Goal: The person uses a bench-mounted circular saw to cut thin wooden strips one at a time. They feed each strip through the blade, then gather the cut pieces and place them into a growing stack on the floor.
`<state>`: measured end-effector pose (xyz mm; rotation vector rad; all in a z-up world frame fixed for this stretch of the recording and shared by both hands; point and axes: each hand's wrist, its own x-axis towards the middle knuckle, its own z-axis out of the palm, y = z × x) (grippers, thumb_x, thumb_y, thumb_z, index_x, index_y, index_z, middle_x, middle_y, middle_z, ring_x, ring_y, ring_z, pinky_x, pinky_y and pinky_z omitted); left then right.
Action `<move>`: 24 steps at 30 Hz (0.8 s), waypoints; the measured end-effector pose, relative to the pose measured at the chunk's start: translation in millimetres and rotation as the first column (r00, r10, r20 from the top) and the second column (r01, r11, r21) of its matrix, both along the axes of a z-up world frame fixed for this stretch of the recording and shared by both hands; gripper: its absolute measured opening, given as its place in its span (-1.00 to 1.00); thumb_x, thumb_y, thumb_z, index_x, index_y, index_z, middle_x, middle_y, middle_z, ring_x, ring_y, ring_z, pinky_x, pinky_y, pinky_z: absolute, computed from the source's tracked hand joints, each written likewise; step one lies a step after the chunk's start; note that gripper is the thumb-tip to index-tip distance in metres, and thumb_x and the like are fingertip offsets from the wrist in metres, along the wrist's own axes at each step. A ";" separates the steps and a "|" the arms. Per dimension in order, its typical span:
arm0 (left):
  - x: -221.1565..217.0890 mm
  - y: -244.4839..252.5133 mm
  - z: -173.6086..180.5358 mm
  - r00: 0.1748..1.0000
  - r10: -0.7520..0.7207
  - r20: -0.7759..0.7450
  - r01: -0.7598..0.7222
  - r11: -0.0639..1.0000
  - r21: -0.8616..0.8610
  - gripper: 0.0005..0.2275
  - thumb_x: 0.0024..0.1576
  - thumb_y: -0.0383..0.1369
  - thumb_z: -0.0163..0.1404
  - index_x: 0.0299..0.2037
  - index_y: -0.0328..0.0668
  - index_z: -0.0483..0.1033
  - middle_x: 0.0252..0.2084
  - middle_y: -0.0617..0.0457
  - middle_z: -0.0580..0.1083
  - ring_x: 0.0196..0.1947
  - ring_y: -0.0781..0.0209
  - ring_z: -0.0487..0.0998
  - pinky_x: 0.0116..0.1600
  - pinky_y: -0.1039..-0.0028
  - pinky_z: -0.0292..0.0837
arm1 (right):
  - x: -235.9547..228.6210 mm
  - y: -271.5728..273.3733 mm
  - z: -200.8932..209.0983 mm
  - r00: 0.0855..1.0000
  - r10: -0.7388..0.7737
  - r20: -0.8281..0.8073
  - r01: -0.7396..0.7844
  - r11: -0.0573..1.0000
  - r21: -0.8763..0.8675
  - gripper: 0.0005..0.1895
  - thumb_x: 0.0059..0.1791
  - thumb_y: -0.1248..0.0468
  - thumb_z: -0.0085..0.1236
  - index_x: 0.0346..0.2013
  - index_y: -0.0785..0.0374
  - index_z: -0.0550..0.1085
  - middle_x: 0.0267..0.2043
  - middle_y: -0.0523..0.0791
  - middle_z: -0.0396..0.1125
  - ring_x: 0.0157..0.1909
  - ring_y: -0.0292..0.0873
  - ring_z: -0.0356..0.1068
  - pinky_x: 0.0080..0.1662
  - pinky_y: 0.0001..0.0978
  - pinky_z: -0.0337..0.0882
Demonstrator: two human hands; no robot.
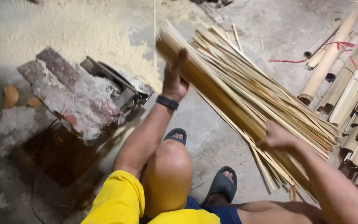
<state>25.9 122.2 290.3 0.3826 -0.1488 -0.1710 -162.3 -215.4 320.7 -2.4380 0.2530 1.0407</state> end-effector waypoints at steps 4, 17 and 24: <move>-36.5 -10.9 -74.9 0.985 -0.028 -0.169 0.054 0.987 0.150 -0.53 0.05 -0.38 0.31 0.14 -0.35 0.47 0.02 -0.09 0.56 0.07 0.06 0.54 0.26 0.24 0.48 | -51.7 -12.2 -82.0 0.997 -0.067 -0.027 0.063 0.991 -0.120 -0.33 -0.23 0.28 0.41 0.06 0.37 0.28 -0.19 0.09 0.41 -0.25 -0.06 0.46 -0.25 -0.22 0.58; -73.4 44.1 -193.0 0.870 -0.142 -0.473 0.242 0.957 0.158 -0.61 -0.04 -0.37 0.24 -0.02 -0.27 0.47 -0.13 -0.06 0.54 -0.10 0.01 0.61 0.08 0.10 0.59 | -72.5 70.1 -204.0 0.981 0.157 -0.114 -0.146 0.985 0.097 -0.12 -0.30 -0.03 0.58 0.19 0.23 0.41 0.06 0.10 0.50 0.10 0.04 0.51 0.15 -0.14 0.46; -90.8 73.5 -227.3 0.883 -0.094 -0.460 0.224 0.945 0.237 -0.67 -0.01 -0.38 0.20 -0.06 -0.29 0.50 -0.19 -0.05 0.55 -0.15 0.03 0.62 0.02 0.17 0.61 | 42.6 196.2 -183.1 0.872 -0.214 0.439 -0.037 0.867 0.496 -0.60 0.04 0.12 0.21 0.09 0.29 0.51 -0.13 0.01 0.51 -0.22 -0.15 0.53 -0.15 -0.33 0.55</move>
